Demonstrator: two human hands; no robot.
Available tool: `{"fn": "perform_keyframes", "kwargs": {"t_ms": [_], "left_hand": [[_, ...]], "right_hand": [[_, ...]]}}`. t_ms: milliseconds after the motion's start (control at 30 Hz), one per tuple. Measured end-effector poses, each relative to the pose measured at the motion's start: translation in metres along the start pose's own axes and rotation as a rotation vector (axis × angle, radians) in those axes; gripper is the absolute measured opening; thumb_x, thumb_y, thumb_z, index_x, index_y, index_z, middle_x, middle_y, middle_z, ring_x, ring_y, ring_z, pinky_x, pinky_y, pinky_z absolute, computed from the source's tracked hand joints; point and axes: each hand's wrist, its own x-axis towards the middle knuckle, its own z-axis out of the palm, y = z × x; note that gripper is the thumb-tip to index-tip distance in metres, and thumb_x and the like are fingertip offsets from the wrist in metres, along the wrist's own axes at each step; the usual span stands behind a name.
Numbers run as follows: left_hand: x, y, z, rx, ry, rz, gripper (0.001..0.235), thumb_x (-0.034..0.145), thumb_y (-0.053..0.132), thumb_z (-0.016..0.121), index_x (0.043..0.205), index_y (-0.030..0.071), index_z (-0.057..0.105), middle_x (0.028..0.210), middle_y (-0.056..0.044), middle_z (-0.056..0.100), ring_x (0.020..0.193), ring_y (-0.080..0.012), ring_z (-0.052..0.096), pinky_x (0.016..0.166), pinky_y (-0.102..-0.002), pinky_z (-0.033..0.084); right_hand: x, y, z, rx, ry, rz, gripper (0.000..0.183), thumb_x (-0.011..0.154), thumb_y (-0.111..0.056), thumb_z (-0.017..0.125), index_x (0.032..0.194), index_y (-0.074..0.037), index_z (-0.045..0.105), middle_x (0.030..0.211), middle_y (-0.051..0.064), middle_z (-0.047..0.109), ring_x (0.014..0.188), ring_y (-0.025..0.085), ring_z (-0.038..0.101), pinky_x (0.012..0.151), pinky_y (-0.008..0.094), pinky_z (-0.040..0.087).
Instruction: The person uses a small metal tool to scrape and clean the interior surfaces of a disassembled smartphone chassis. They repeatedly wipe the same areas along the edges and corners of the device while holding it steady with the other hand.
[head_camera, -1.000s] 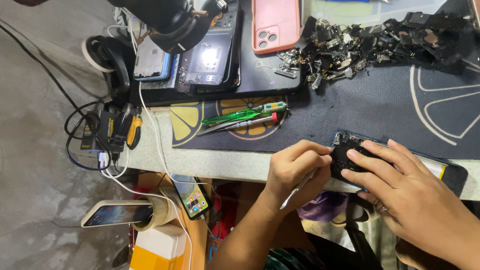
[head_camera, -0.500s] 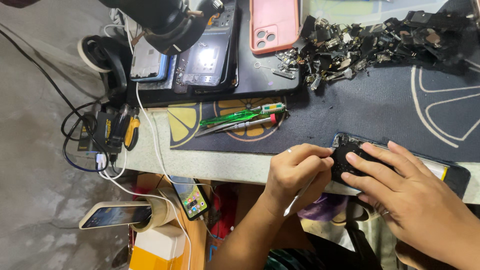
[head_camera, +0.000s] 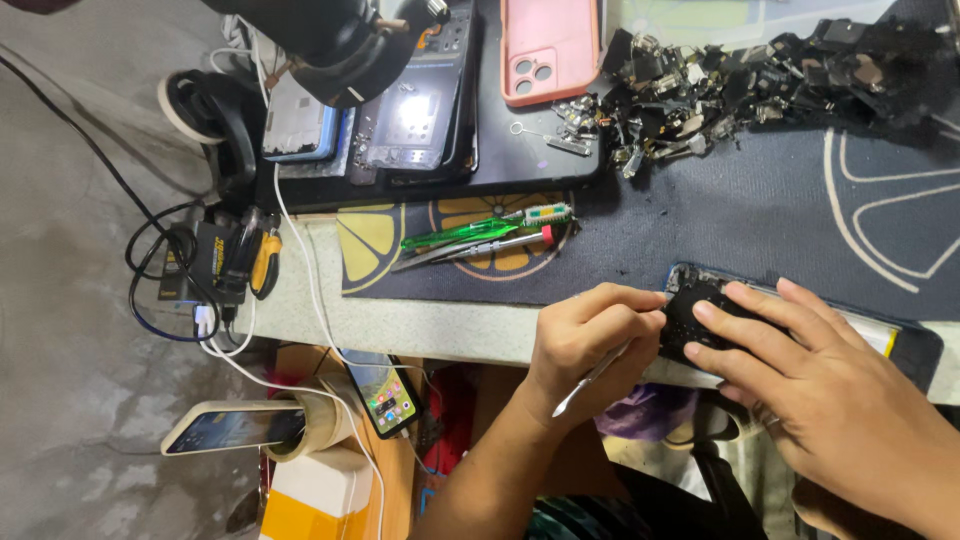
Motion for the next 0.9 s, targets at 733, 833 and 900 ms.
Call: {"fn": "perform_keyframes", "kwargs": {"t_ms": [733,833,900], "left_hand": [[0.0012,-0.0009,0.0009,-0.034,-0.009,-0.017,0.012,0.09,-0.003,0.076,0.093,0.003,0.067,0.105,-0.011,0.074,0.083,-0.0196,0.076,0.071,-0.026,0.061],[0.0003,-0.0009,-0.0004,0.013,-0.017,-0.012,0.013,0.088,-0.003,0.077,0.089,0.003,0.066,0.103,-0.011,0.074,0.08,-0.0191,0.075,0.07,-0.026,0.06],[0.0009,-0.0007,0.001,0.021,-0.003,-0.006,0.013,0.089,-0.003,0.077,0.09,0.003,0.066,0.103,-0.011,0.074,0.083,-0.0201,0.075,0.069,-0.025,0.061]], "right_hand": [[0.0001,0.003,-0.003,0.03,0.023,-0.007,0.049,0.077,-0.02,0.063,0.126,-0.021,0.066,0.145,-0.002,0.057,0.143,0.025,0.044,0.12,0.049,0.031],[0.0011,0.0022,-0.0028,0.017,0.017,-0.006,0.048,0.078,-0.021,0.063,0.126,-0.023,0.066,0.145,-0.002,0.057,0.143,0.025,0.044,0.119,0.049,0.031],[0.0015,0.0023,-0.0027,0.009,0.023,-0.011,0.048,0.078,-0.022,0.064,0.125,-0.023,0.066,0.145,-0.002,0.057,0.142,0.025,0.044,0.12,0.05,0.031]]}}
